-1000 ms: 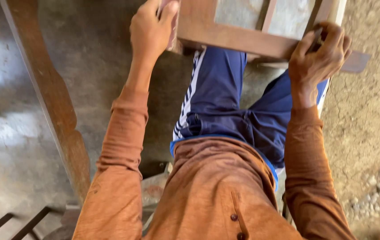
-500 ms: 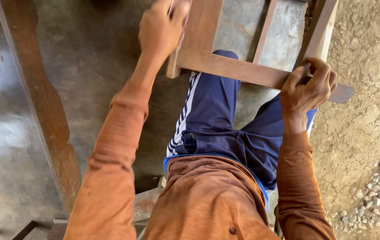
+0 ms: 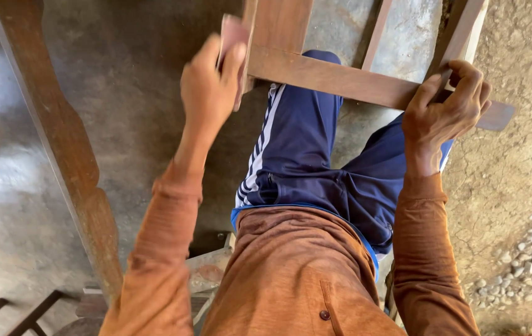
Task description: Sanding a wooden chair frame with sandpaper.
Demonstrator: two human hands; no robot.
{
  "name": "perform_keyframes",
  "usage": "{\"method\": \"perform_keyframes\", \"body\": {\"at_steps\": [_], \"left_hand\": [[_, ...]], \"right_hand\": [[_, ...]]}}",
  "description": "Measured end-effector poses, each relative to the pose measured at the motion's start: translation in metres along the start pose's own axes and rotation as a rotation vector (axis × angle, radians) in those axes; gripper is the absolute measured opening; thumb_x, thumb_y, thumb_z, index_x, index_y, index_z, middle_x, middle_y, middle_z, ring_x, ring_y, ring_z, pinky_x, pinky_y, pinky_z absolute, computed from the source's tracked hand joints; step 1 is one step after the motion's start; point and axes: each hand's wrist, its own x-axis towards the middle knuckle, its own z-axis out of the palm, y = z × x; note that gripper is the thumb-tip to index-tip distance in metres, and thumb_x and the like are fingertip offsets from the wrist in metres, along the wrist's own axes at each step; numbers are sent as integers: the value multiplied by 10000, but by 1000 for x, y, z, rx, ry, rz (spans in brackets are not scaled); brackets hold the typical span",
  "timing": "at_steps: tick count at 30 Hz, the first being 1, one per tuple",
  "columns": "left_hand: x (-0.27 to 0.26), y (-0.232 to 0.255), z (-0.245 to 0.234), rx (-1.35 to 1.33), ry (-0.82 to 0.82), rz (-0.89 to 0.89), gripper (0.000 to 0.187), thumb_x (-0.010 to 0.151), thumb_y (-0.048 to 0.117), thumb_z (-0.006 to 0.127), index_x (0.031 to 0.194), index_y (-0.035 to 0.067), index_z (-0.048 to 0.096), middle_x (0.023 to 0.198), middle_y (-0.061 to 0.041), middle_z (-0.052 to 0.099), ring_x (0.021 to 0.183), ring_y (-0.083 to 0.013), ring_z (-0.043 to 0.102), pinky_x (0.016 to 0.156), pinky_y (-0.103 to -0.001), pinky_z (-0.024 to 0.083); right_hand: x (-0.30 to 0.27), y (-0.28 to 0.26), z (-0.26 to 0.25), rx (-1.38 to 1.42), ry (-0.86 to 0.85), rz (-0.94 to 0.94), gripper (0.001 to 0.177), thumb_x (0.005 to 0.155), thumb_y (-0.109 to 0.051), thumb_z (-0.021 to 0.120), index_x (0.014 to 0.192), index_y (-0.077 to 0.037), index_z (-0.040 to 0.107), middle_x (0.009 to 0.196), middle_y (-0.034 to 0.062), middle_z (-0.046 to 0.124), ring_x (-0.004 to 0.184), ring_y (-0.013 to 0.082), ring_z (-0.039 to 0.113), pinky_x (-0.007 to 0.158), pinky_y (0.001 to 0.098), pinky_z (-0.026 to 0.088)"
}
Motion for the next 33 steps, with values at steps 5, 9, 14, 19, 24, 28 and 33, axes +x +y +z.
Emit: {"method": "perform_keyframes", "body": {"at_steps": [5,9,14,19,24,28,33], "left_hand": [[56,-1,14,142,209,255,276,906,343,524,929,79,602,707,-94,671,538,-311,594,496,-386,452],[54,0,25,73,145,246,283,917,339,510,848,75,586,625,-54,638,479,-243,579,462,-347,452],[31,0,10,104,37,141,347,945,285,551,754,38,402,578,-93,504,461,-242,397,502,-376,405],[94,-6,27,85,66,200,301,910,323,518,826,34,542,688,-104,614,547,-274,534,555,-381,453],[136,1,44,-13,105,228,316,881,335,502,859,38,610,728,-109,668,573,-290,600,549,-377,477],[140,7,49,-83,92,163,309,876,337,504,827,46,596,684,-87,646,534,-259,586,519,-356,478],[152,16,51,-143,73,90,304,869,340,505,786,56,578,629,-60,618,486,-220,569,480,-329,478]], "right_hand": [[-2,5,3,-51,30,-20,162,844,-36,529,997,-68,571,781,54,626,698,186,496,749,329,401],[-11,11,2,-25,20,-30,154,851,-35,514,991,-64,570,777,63,623,685,185,485,701,331,402],[-7,14,11,-66,22,54,160,866,-72,514,1011,-91,580,764,31,637,701,176,490,687,332,392],[-5,7,9,-61,-3,55,174,844,-55,529,1007,-56,588,781,62,608,747,211,507,732,350,402],[-5,7,8,-91,-34,76,153,879,-67,527,1018,-38,583,801,77,595,740,205,492,721,346,390],[-3,3,4,-77,-80,82,162,882,-58,511,1031,-34,570,822,81,613,751,210,488,750,343,374],[-8,8,5,-70,-61,74,172,890,-65,518,1047,-38,584,803,72,615,721,199,472,744,331,375]]}}
